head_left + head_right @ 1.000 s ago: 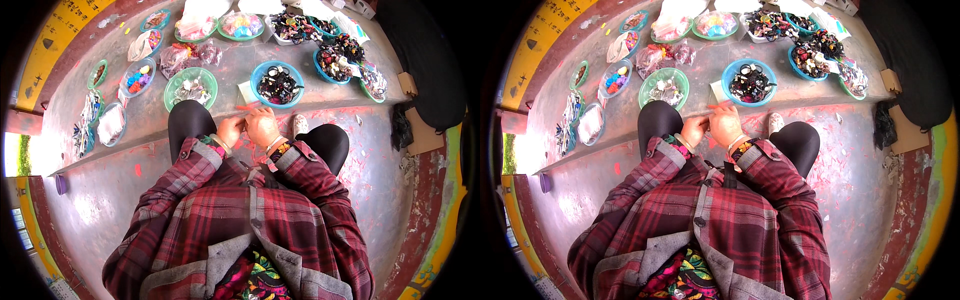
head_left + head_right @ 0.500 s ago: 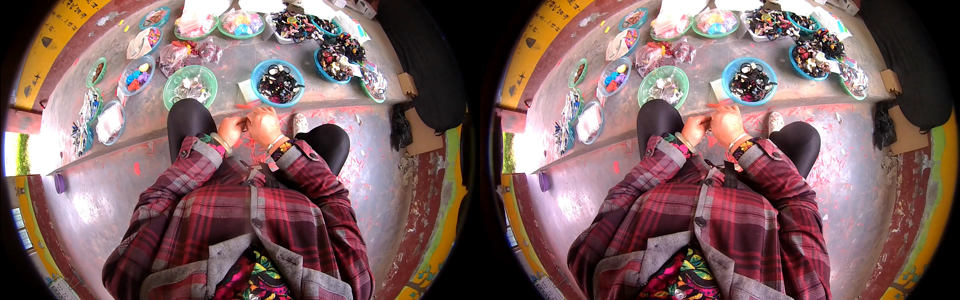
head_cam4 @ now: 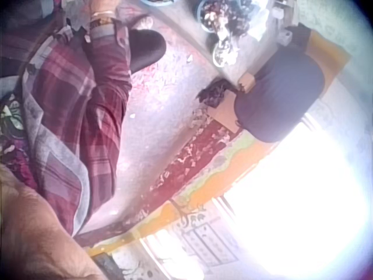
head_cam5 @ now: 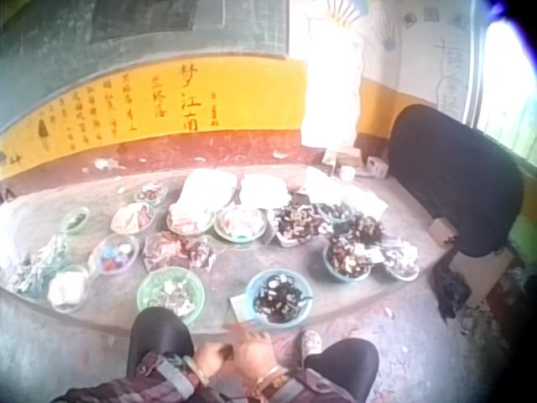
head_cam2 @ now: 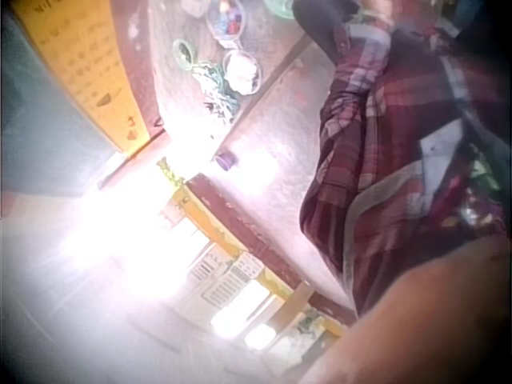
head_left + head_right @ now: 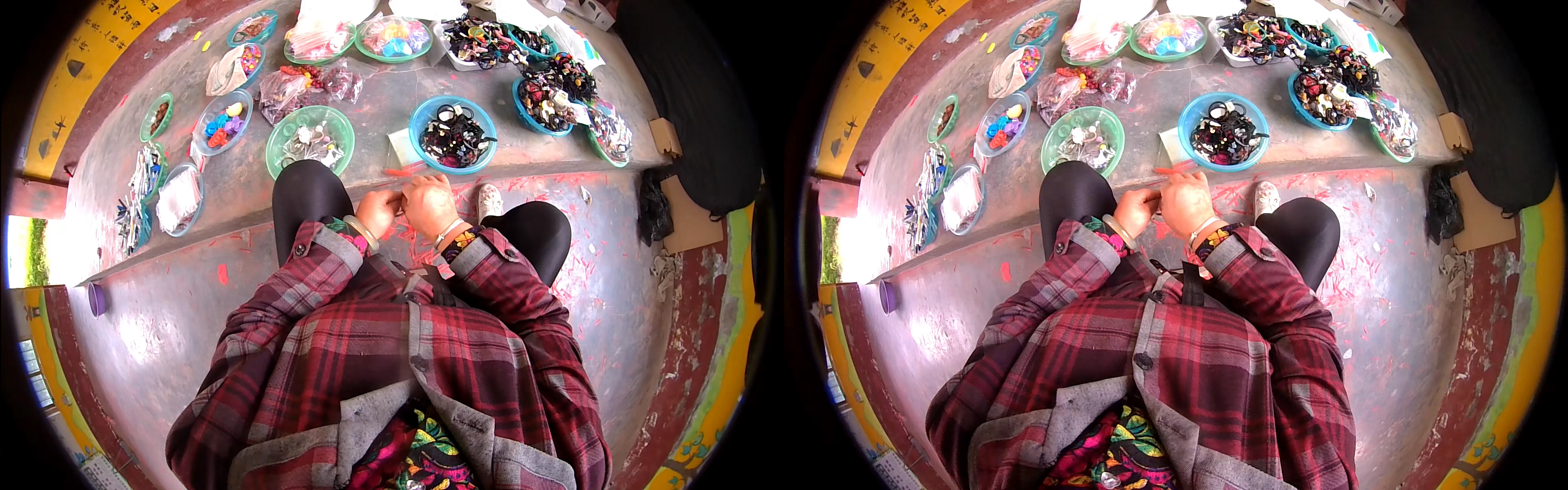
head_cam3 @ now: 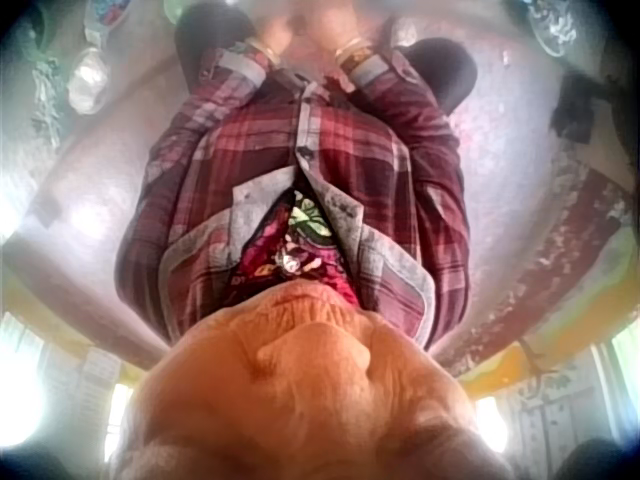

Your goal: The person sits on the floor and assembles keychains by hand. They pick up small metal rings and decorative charms from bowls, link them together, and place the finished keychains into a blue bowl.

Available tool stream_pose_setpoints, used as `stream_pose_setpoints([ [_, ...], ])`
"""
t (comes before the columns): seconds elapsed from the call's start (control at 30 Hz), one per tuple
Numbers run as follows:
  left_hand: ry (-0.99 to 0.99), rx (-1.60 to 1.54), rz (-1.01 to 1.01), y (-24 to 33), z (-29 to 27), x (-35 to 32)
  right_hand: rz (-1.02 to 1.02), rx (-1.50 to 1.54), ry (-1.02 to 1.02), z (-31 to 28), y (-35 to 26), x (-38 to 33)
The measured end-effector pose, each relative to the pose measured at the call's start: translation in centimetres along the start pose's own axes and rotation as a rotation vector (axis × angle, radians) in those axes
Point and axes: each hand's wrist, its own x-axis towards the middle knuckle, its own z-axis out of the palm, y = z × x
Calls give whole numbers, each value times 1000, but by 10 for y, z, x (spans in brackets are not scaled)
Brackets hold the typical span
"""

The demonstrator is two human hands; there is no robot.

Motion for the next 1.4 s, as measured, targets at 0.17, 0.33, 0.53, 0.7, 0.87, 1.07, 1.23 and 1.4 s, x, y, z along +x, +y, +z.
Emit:
stream_pose_setpoints([
  [0.17, 7, 10, 18, -21, 2, 5, 1, 16, 2, 0, 1, 0],
  [0.33, 3, 78, 2, -8, 0, 3, -15, 11, 132, 8, 0, -2],
  [0.53, -5, 170, 3, -1, 0, 1, -1, -17, 35, 6, 0, -2],
  [0.7, 1, 84, 4, -4, 1, 2, 20, -20, 52, 6, 1, -1],
  [0.87, 35, -76, -6, -22, 4, 9, 53, 108, 208, 2, 1, 0],
  [1.07, 16, -168, -62, -23, 2, 11, 102, 253, 297, -9, -4, 1],
  [1.23, 36, -244, -48, -24, 3, 13, 277, 467, 221, 0, 6, 3],
  [1.4, 45, -489, -152, -19, 0, 11, 458, 841, 126, 0, 21, 8],
])
